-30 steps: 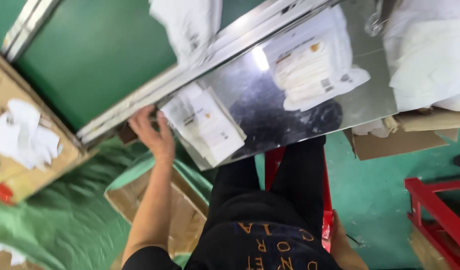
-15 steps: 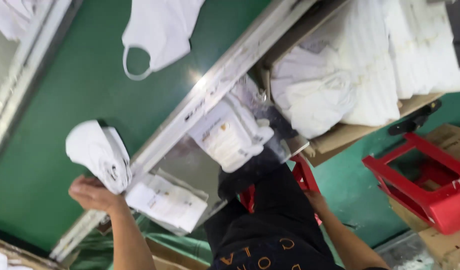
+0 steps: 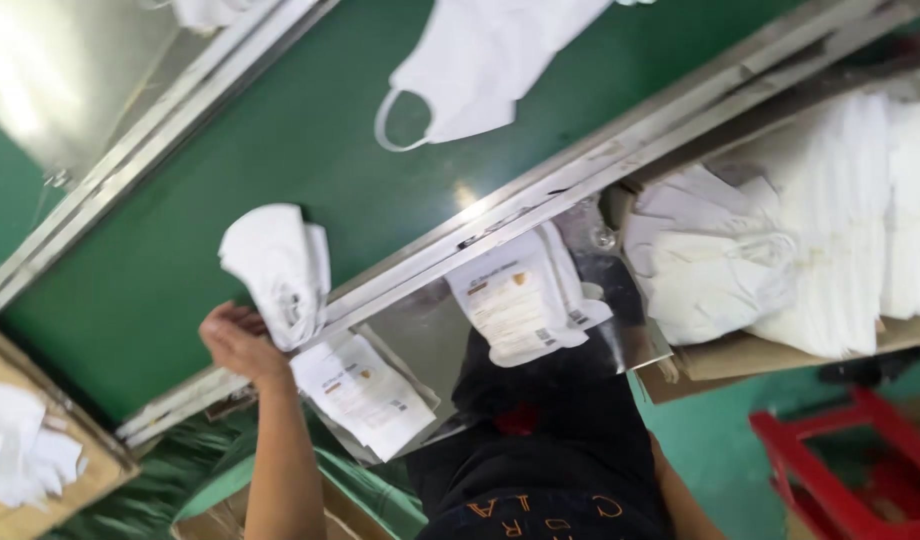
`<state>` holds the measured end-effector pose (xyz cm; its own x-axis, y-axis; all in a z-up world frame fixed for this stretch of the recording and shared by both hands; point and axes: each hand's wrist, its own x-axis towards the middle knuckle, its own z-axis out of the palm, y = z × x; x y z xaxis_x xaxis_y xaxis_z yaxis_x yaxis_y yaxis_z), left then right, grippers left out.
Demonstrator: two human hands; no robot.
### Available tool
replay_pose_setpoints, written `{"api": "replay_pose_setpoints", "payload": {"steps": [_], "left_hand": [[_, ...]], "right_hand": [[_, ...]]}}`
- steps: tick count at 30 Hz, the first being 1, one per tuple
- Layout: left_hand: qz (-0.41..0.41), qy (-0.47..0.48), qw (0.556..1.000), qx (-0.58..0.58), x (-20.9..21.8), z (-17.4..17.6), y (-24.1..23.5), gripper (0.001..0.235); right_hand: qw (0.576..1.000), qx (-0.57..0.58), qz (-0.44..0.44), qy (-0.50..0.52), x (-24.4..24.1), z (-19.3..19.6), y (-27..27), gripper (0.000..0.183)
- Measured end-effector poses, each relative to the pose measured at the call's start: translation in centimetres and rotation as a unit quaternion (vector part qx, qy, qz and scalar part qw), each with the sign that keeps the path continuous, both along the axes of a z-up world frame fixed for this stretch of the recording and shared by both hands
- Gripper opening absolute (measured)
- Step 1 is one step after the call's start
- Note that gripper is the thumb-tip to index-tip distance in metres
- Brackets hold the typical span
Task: The person is packing white face masks into clear plastic bags and placing them in boxes at a manufacturing facility.
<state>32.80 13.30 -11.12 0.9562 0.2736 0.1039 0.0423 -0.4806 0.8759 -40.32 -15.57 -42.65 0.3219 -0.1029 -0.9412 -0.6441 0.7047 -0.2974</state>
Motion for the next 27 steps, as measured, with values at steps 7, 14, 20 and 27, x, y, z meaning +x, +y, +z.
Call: {"api": "replay_pose_setpoints", "payload": {"steps": [7, 14, 20, 27], "left_hand": [[0.058, 0.124, 0.982, -0.129, 4.0, 1.3, 0.1, 0.059], [-0.067, 0.161, 0.919, 0.355, 7.3, 2.2, -6.5, 0.093], [-0.091, 0.224, 0.958, 0.155, 7.0, 0.9, -7.7, 0.089], [-0.224, 0.212, 0.782, -0.542, -4.2, 5.0, -1.5, 0.055]], "right_hand": [[0.998, 0.037, -0.036, -0.026, 6.7, -5.3, -6.0, 0.053], [0.944, -0.204, 0.131, -0.223, 7.2, -7.9, -10.5, 0.046], [0.903, -0.367, 0.21, -0.081, 18.7, 6.9, -10.3, 0.037], [0.793, -0.44, 0.341, -0.248, 30.4, 31.3, -4.9, 0.037]]}}
